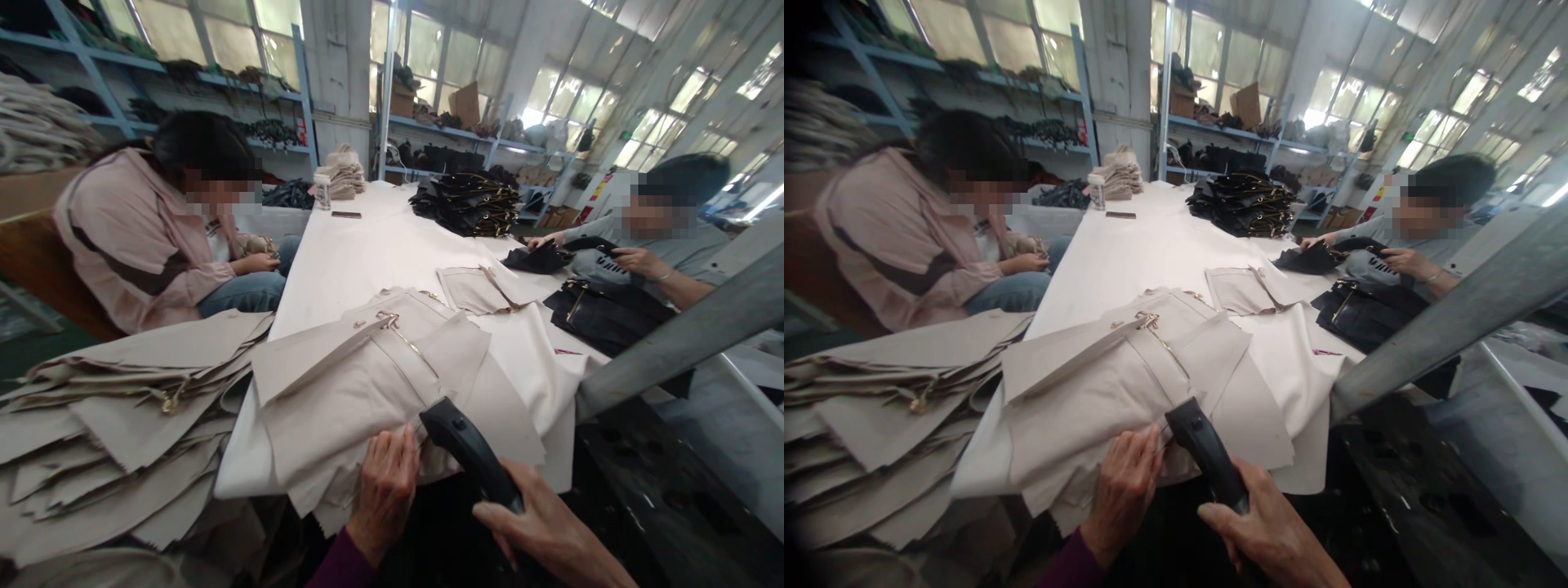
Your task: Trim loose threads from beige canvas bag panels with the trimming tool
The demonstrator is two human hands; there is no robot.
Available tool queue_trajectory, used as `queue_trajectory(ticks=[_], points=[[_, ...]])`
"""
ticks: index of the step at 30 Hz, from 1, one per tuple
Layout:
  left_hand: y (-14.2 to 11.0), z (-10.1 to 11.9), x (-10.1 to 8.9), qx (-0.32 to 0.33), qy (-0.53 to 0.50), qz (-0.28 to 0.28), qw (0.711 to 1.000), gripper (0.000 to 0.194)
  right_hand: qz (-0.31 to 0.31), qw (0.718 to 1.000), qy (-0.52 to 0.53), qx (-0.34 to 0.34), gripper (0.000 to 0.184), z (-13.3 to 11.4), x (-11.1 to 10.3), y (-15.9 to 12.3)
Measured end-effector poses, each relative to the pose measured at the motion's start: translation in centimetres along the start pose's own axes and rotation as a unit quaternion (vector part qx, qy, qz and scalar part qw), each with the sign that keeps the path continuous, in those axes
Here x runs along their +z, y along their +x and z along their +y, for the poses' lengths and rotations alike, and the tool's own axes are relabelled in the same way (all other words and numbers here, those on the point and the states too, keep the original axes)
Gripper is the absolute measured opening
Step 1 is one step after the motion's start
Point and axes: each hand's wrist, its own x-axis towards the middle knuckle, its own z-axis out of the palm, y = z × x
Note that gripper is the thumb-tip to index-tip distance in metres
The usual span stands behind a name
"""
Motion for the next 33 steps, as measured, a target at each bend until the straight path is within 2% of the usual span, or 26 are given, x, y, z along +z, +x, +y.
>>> queue_trajectory(ticks=[2,5,9,12,15,17,19,20,22,24,26,29,33], points=[[-0.1,0.0,-0.1,0.002,0.006,-0.006,1.0,0.032,0.01,1.0,0.021,-0.019,0.014,-0.7,-0.3,1.0],[0.7,0.4,-0.8,-0.005,0.014,-0.033,0.999,0.027,0.054,0.997,0.043,-0.041,0.02,-1.4,-2.4,1.5],[4.1,2.1,-1.6,-0.033,0.06,-0.106,0.992,0.017,0.1,0.993,0.047,-0.046,0.023,-0.4,-5.2,0.3],[6.9,3.0,-1.2,-0.057,0.069,-0.152,0.984,0.017,0.099,0.993,0.049,-0.04,0.025,1.2,-5.7,-1.1],[8.5,2.3,-0.1,-0.084,-0.013,-0.181,0.98,0.019,0.087,0.993,0.079,-0.027,0.026,2.5,-5.3,-2.2],[8.9,1.0,0.5,-0.121,-0.115,-0.164,0.972,0.022,0.073,0.992,0.098,-0.022,0.026,3.0,-5.1,-2.5],[9.2,-0.6,0.7,-0.189,-0.251,-0.136,0.94,0.023,0.056,0.993,0.105,-0.026,0.027,3.3,-5.0,-2.4],[9.3,-1.3,0.6,-0.224,-0.331,-0.125,0.908,0.024,0.048,0.993,0.105,-0.029,0.027,3.3,-5.0,-2.2],[9.7,-2.3,0.3,-0.275,-0.486,-0.119,0.821,0.031,0.031,0.993,0.102,-0.042,0.027,3.1,-4.7,-1.6],[10.0,-2.8,0.0,-0.293,-0.594,-0.126,0.739,0.037,0.012,0.993,0.101,-0.052,0.024,2.4,-4.3,-0.8],[10.1,-3.0,-0.4,-0.298,-0.647,-0.135,0.689,0.039,-0.005,0.993,0.1,-0.062,0.019,1.4,-3.7,0.0],[10.1,-3.0,-0.5,-0.303,-0.674,-0.14,0.659,0.039,-0.023,0.991,0.11,-0.078,0.015,-0.1,-2.9,1.0],[10.0,-3.3,-0.3,-0.293,-0.674,-0.135,0.665,0.034,-0.026,0.987,0.118,-0.106,0.013,-1.8,-2.5,2.8]])
